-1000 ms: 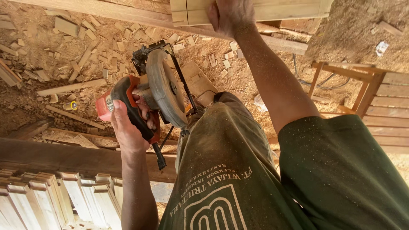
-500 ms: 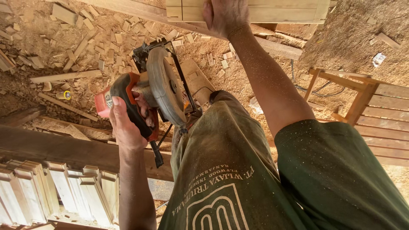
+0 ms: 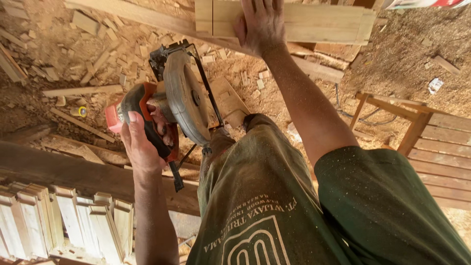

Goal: The person uses a circular saw to cut wooden planks into smaller pieces. They repeatedly pick up planks, position them on a workbench, and cut them, then place the cut pieces aside.

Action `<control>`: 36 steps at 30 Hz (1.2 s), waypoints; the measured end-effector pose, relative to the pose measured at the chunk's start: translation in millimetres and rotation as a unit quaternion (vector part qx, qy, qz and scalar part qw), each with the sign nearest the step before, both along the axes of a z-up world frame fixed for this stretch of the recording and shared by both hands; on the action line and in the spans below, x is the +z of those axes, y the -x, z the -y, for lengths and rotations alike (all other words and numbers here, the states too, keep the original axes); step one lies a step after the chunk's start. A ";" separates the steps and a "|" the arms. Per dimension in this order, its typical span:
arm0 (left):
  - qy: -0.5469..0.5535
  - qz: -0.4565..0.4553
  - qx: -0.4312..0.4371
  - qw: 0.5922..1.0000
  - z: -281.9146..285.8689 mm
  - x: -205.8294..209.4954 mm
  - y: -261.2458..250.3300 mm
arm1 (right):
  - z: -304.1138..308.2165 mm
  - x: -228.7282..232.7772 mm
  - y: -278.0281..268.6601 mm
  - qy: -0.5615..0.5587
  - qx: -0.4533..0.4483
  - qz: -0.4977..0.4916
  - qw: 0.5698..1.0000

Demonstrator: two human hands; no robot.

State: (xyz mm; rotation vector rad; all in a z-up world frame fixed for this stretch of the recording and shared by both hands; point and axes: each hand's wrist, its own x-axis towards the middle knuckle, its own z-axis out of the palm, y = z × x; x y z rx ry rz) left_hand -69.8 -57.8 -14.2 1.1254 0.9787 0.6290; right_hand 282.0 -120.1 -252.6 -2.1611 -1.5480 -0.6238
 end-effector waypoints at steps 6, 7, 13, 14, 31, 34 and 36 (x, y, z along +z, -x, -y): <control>-0.021 0.030 -0.033 0.999 -26.8 11.0 -8.1 | -0.4 -7.0 -2.6 0.103 0.005 -0.085 0.991; -0.026 0.026 -0.030 0.999 -33.5 12.2 -10.6 | -3.0 -8.9 -3.9 0.102 0.002 -0.090 0.991; -0.057 0.010 -0.036 0.998 -63.5 4.0 -25.4 | 1.7 -11.7 -6.1 0.128 -0.008 -0.101 0.987; -0.069 0.006 -0.044 0.997 -68.3 1.5 -24.8 | 0.9 -11.0 -3.8 0.118 -0.005 -0.103 0.988; -0.047 -0.030 -0.121 0.991 -62.4 -1.8 -30.2 | 38.0 43.6 -40.3 0.383 0.001 -0.196 0.903; -0.063 0.007 -0.166 0.984 -57.9 -1.7 -51.8 | 108.8 57.6 -45.1 0.326 -0.111 -0.262 0.902; -0.073 0.028 -0.200 0.977 -52.0 -1.0 -74.9 | 166.7 72.0 -40.4 0.224 -0.171 -0.149 0.948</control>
